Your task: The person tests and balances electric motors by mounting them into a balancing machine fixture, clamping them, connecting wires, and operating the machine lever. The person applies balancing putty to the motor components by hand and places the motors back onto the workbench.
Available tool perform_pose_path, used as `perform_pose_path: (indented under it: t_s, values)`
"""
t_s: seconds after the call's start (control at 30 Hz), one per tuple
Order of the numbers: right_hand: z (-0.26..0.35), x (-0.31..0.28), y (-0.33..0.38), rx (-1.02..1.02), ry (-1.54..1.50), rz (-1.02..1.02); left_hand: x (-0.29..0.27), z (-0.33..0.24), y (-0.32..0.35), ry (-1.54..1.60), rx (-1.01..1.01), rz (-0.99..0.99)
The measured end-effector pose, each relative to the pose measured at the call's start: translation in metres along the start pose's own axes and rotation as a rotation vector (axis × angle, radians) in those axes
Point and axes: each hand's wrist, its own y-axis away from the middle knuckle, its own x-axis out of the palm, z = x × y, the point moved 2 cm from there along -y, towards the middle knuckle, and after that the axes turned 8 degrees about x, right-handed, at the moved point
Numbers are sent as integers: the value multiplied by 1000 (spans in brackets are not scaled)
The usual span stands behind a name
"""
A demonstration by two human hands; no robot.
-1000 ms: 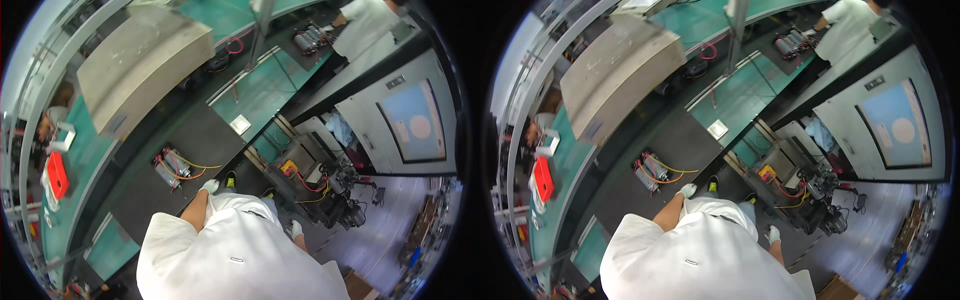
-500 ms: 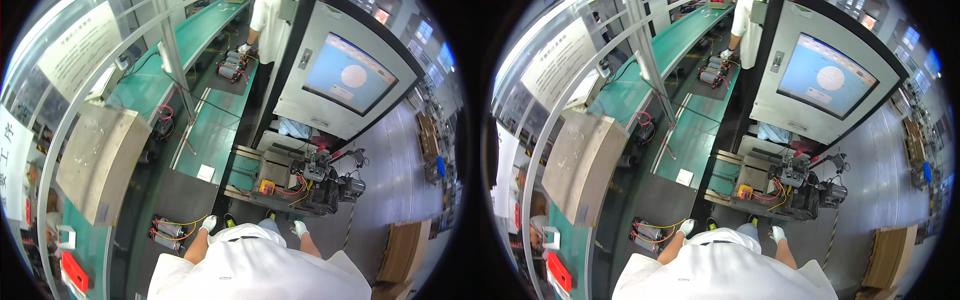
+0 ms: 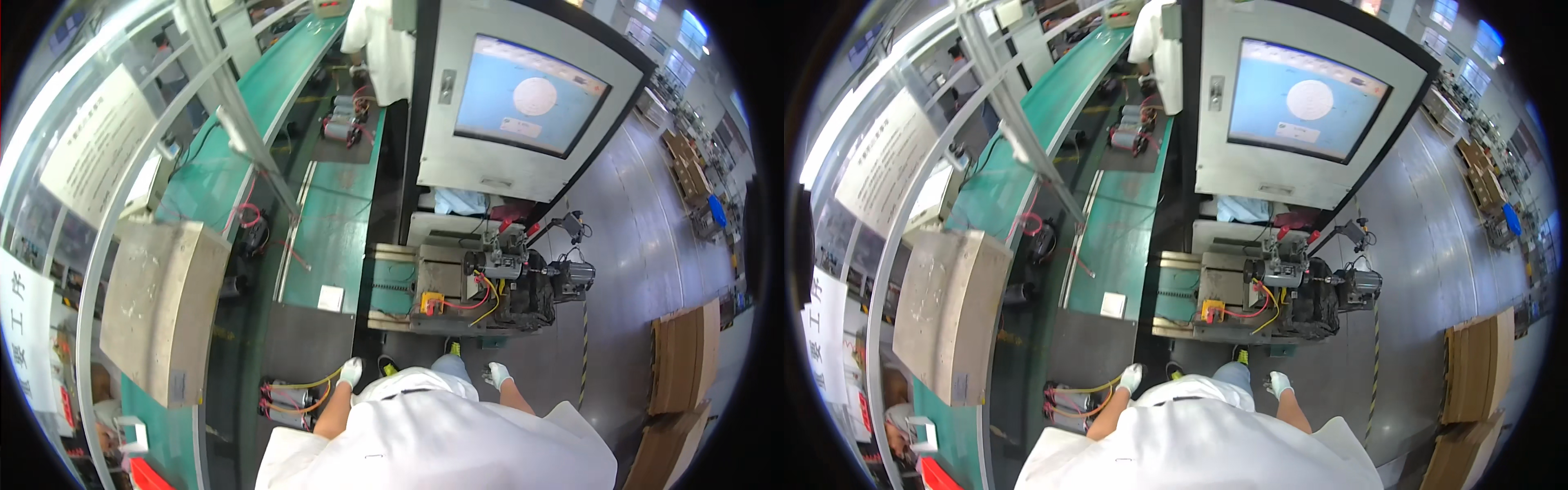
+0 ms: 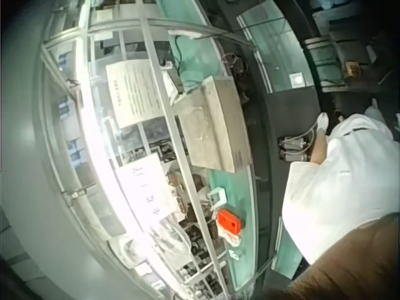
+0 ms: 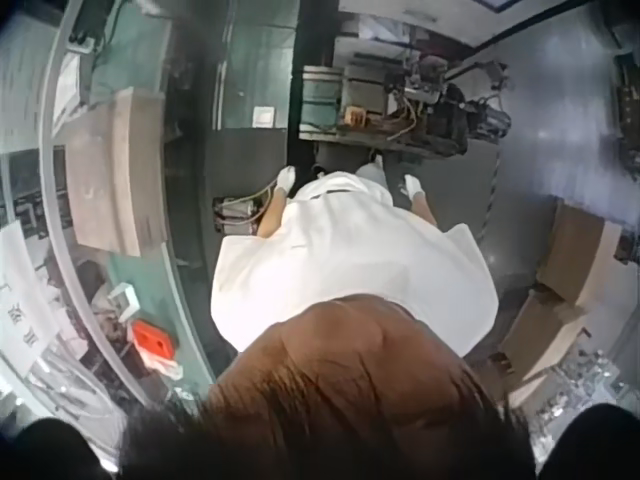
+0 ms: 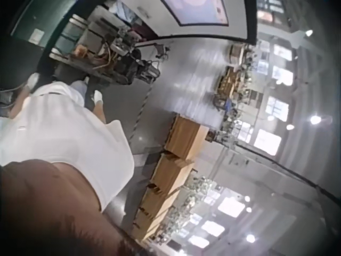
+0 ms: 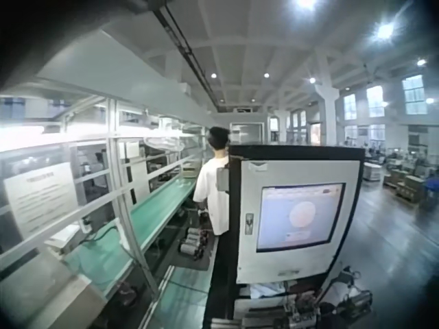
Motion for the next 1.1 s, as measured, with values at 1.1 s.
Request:
perform_pose_path:
  t_s: [1.1]
  values:
    - [47,-132,16,42,75,-42,-89,-35,-112,-401,-344,-669]
